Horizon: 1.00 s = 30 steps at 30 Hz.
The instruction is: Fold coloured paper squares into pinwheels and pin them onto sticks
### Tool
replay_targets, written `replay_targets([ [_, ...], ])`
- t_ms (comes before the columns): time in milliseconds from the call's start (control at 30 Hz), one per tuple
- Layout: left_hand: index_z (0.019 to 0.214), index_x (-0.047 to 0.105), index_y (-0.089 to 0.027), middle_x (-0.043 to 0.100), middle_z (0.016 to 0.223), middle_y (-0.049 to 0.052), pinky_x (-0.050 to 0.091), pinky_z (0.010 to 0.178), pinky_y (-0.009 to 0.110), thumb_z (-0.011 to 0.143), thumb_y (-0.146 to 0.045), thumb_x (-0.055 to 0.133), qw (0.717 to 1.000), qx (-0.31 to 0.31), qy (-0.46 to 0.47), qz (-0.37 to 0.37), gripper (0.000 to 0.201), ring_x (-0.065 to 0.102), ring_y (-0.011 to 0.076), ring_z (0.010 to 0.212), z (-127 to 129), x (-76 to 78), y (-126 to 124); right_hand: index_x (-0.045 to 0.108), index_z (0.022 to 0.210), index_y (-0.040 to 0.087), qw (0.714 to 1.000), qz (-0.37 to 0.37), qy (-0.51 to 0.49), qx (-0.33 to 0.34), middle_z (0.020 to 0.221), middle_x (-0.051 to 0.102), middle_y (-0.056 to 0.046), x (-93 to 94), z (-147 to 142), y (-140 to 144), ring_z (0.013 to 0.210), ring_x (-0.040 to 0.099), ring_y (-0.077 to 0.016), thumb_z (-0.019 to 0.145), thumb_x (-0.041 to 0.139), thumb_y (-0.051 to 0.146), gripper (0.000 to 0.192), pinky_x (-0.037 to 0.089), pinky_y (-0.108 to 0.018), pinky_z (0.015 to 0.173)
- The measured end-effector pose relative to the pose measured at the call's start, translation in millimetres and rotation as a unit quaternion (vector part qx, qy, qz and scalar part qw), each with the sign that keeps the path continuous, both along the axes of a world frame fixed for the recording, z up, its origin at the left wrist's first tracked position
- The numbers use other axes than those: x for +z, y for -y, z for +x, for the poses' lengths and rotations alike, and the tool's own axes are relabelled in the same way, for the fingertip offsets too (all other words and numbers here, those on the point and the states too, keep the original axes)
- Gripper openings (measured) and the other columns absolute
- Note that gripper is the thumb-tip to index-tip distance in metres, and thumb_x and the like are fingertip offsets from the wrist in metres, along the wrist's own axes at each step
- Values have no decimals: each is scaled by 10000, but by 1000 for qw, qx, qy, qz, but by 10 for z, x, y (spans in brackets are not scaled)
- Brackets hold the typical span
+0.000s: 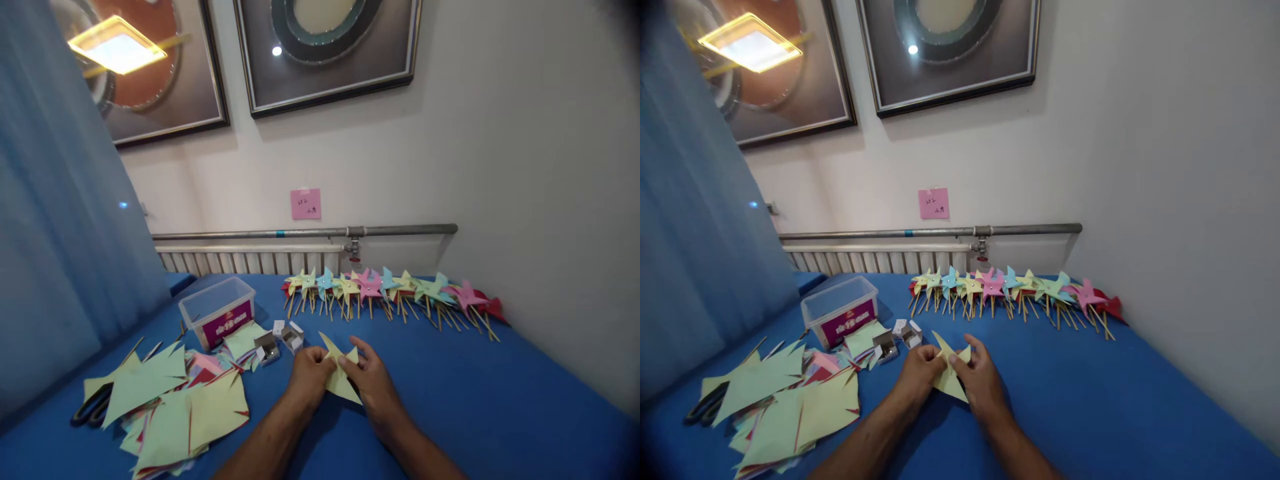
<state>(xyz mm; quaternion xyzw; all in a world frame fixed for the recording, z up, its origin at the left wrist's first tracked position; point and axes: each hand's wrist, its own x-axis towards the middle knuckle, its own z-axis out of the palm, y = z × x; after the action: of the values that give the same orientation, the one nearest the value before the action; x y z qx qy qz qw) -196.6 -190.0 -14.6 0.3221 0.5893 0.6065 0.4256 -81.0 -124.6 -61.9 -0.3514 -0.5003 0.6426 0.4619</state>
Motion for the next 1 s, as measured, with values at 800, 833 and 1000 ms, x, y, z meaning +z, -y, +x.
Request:
replay_targets([
  [800, 583, 653, -179, 610, 511, 4, 311, 510, 256, 597, -507, 820, 999, -37, 24, 32, 368, 451, 115, 465, 16, -160, -1, 633, 1057, 220, 998, 9, 28, -64, 683, 689, 20, 164, 23, 137, 593, 647, -209, 660, 788, 448, 483, 486, -308, 537],
  [833, 579, 645, -180, 603, 505, -2, 302, 505, 253, 586, -505, 827, 999, -33, 20, 34, 373, 443, 111, 460, 16, -173, -8, 629, 1061, 224, 997, 12, 34, -64, 705, 703, 11, 168, 22, 142, 601, 654, -211, 666, 783, 444, 478, 490, -308, 539],
  [1000, 547, 597, -189, 584, 486, -19, 285, 491, 245, 519, -462, 869, 999, -36, 18, 22, 386, 433, 97, 442, 3, -99, 13, 616, 1074, 232, 997, 20, 55, -50, 662, 685, 29, 177, 17, 170, 569, 646, -208, 696, 755, 433, 450, 491, -308, 531],
])
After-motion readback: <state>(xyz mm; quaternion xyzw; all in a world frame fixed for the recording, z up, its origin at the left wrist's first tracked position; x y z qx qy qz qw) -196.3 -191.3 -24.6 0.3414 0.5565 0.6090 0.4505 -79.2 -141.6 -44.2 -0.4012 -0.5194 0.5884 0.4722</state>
